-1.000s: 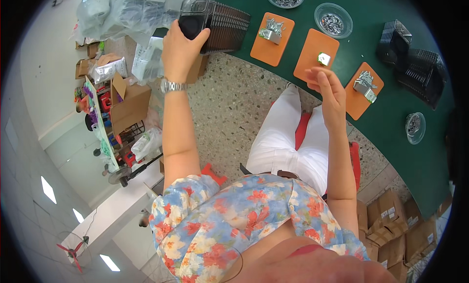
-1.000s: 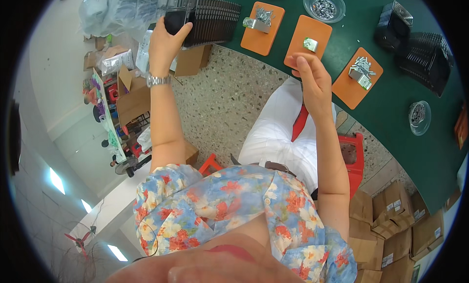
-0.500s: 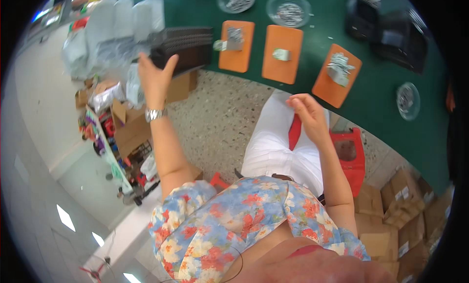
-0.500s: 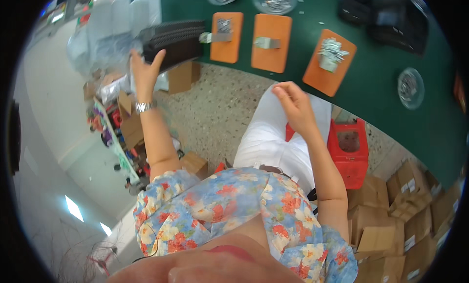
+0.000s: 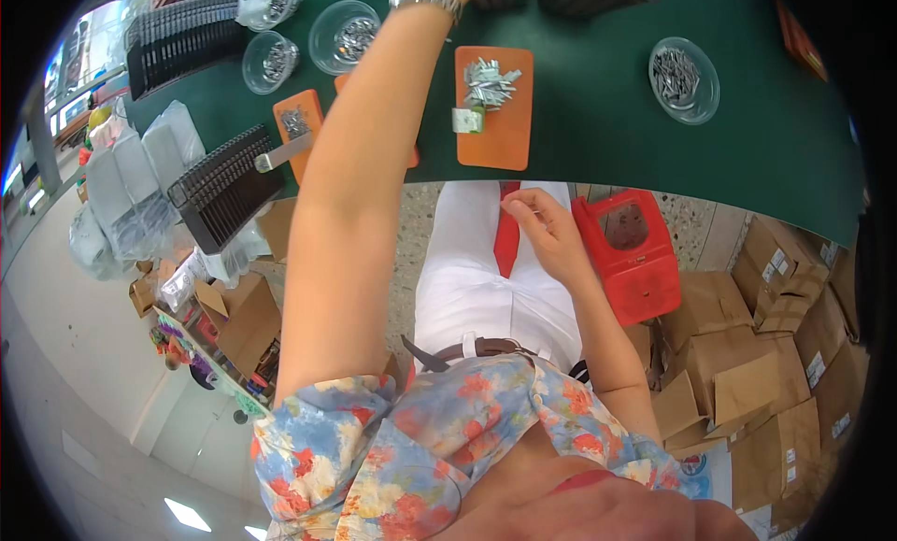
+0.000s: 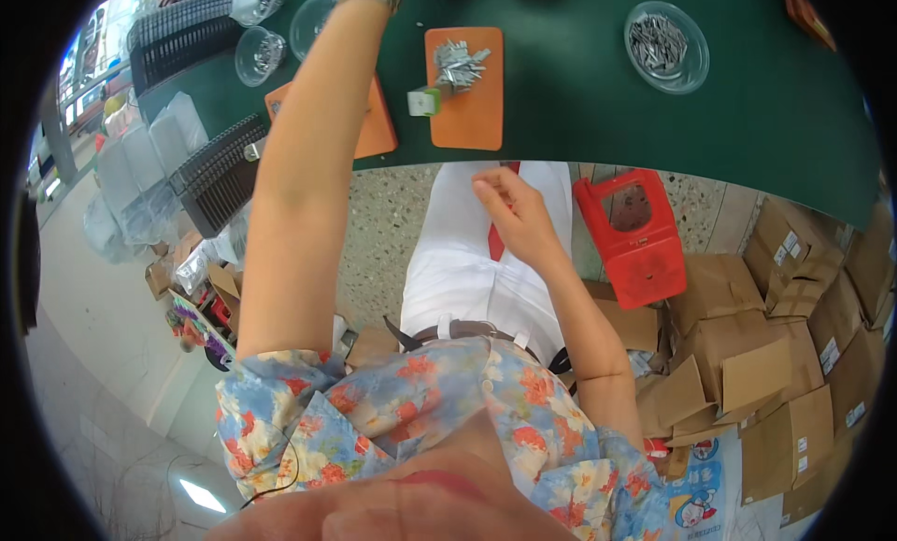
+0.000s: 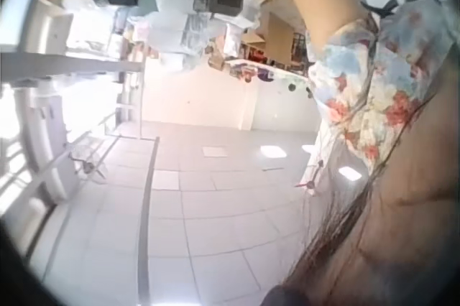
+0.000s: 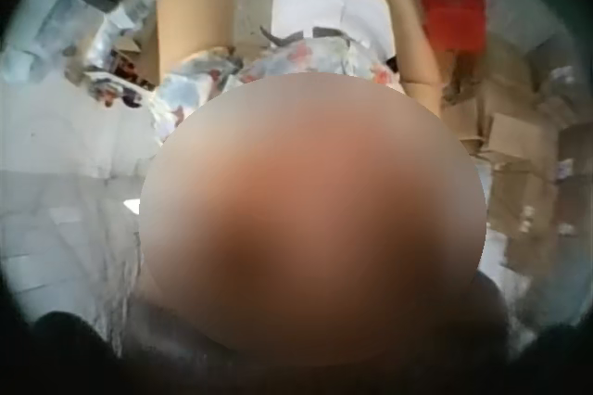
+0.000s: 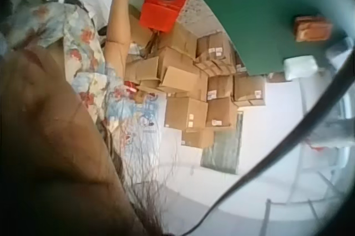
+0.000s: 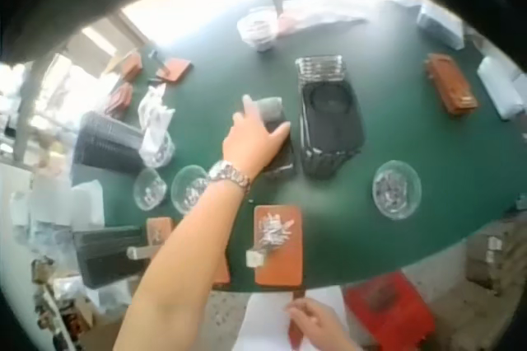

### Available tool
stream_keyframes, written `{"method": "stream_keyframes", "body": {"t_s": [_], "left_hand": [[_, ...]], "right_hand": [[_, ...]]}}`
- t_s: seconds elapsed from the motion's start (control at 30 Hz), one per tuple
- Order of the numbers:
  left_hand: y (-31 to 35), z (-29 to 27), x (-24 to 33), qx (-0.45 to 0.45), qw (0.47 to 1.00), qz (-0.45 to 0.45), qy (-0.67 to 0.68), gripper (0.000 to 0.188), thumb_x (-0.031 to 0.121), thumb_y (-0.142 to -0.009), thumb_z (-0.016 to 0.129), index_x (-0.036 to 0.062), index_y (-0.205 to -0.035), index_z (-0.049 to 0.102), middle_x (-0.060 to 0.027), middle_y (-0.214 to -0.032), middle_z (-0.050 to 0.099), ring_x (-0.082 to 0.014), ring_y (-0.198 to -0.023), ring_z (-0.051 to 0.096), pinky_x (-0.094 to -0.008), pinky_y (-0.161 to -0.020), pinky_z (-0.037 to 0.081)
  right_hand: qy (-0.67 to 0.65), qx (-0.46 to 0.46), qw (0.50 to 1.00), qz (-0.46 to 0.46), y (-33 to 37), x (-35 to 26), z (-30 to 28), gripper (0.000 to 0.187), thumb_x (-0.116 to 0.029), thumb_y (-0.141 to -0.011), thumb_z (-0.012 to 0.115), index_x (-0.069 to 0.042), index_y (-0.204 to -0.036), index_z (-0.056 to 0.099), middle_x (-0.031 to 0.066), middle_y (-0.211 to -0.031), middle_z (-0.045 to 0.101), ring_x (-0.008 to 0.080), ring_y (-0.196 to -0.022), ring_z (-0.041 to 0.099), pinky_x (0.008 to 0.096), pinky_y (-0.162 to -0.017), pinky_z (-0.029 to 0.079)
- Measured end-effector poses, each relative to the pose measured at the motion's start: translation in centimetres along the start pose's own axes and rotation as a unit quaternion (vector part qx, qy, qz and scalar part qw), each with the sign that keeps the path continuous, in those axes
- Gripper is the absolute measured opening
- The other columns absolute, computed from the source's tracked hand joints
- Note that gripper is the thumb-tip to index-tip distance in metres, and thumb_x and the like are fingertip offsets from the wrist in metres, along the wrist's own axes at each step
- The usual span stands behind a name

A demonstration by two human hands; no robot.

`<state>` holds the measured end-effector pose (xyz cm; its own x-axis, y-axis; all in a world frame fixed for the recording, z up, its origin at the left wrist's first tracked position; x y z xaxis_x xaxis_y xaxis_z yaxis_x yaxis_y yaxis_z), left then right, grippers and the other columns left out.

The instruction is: The recorder is assembling metal clips into plastic phone cases at a manufacturing workbench.

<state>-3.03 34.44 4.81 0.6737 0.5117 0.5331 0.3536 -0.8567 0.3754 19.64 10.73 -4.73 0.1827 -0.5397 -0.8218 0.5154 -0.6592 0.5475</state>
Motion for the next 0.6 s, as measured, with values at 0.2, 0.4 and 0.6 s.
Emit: {"method": "stream_keyframes", "body": {"t_s": [0.2,0.4,0.6], "left_hand": [[-4.6,2.6,-4.0,0.157,0.97,0.047,-0.179,0.106,0.057,-0.075,0.068,-0.0085,-0.144,0.022,-0.0301,-0.121,0.056,-0.0391,-0.105,0.062,-0.043,-0.089,0.051],[-0.2,0.7,-3.1,0.162,0.979,0.096,-0.081,0.101,0.048,-0.076,0.066,-0.0168,-0.14,0.022,-0.0378,-0.12,0.053,-0.0438,-0.109,0.058,-0.0412,-0.093,0.048],[11.0,-2.1,-3.4,0.089,0.952,0.094,0.277,0.091,0.036,-0.082,0.07,-0.0076,-0.145,0.022,-0.025,-0.129,0.054,-0.0369,-0.113,0.057,-0.0426,-0.097,0.043]], "right_hand": [[0.025,0.068,0.997,-0.021,-0.8,-0.5,-1.6,0.022,-0.02,-0.095,0.058,0.0,-0.103,0.062,0.0024,-0.088,0.064,0.0101,-0.081,0.056,0.025,-0.07,0.046],[0.069,0.194,0.968,-0.141,-9.7,-3.1,-3.8,0.019,-0.017,-0.093,0.061,0.002,-0.098,0.063,0.0017,-0.078,0.063,0.008,-0.072,0.057,0.0236,-0.066,0.047],[0.402,0.229,0.878,-0.122,-14.1,-5.2,-3.5,0.041,-0.04,-0.082,0.072,-0.002,-0.095,0.065,0.0042,-0.076,0.065,0.0131,-0.069,0.06,0.0268,-0.065,0.049]]}}
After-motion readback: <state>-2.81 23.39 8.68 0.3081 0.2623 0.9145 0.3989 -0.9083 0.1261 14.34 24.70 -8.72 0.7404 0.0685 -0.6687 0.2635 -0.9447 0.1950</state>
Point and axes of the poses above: each hand's wrist, its own y-axis away from the middle knuckle, its own z-axis out of the palm, x = y × z, the point moved 2 cm from there along -y, towards the middle knuckle
